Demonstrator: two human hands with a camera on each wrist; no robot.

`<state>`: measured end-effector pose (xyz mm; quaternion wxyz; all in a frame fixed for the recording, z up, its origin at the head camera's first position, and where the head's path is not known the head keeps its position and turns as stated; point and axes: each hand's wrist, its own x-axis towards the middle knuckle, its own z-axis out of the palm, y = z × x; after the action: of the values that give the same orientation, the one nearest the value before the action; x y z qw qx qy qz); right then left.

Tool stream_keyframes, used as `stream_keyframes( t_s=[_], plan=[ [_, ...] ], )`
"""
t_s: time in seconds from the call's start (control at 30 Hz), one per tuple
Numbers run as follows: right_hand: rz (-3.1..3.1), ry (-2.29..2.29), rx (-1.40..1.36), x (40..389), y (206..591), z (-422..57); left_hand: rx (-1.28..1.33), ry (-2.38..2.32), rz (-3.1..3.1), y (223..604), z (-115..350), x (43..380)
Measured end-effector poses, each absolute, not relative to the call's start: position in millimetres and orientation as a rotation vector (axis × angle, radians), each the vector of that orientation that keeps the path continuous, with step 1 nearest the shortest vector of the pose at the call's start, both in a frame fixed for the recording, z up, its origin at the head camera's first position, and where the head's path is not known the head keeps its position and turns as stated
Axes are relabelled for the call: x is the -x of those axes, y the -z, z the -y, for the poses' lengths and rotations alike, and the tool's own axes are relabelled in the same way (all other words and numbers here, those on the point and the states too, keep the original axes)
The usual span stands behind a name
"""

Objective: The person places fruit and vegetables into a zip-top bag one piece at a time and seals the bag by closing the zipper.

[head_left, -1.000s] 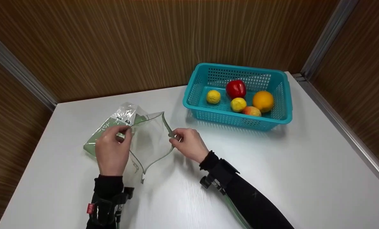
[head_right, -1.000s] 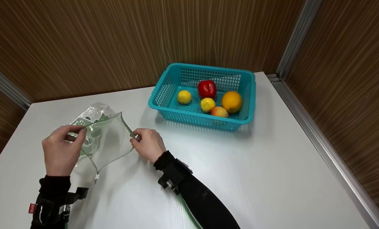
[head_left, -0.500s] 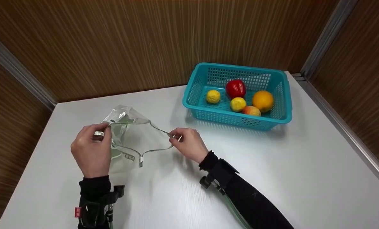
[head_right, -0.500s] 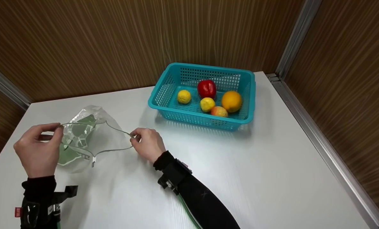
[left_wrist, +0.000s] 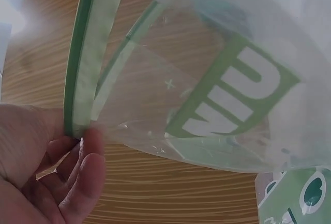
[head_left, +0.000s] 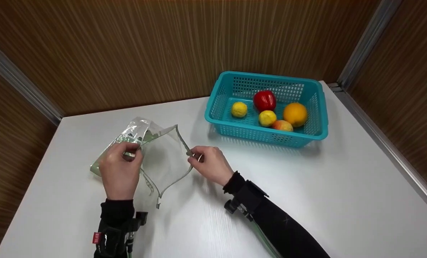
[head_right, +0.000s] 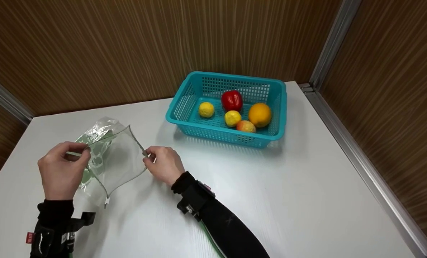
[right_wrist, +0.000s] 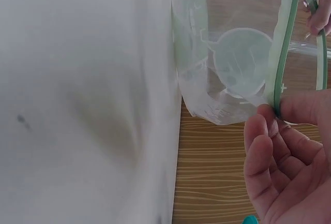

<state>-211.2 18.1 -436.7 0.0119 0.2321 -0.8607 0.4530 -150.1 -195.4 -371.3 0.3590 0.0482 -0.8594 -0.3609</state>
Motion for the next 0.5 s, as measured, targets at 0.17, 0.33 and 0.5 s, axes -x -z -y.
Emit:
stream_keyframes(
  t_s=[0.17,0.33,0.5],
  plan=[
    [2.677,-1.401,-0.752,212,432,-21,-0.147,0.969,2.271,372,193,151],
    [2.661,-1.39,-0.717,214,420,-34,-0.167,0.96,2.288,372,192,150],
    [2.617,-1.379,-0.596,224,408,-63,-0.178,0.963,2.301,373,191,150]
  ],
)
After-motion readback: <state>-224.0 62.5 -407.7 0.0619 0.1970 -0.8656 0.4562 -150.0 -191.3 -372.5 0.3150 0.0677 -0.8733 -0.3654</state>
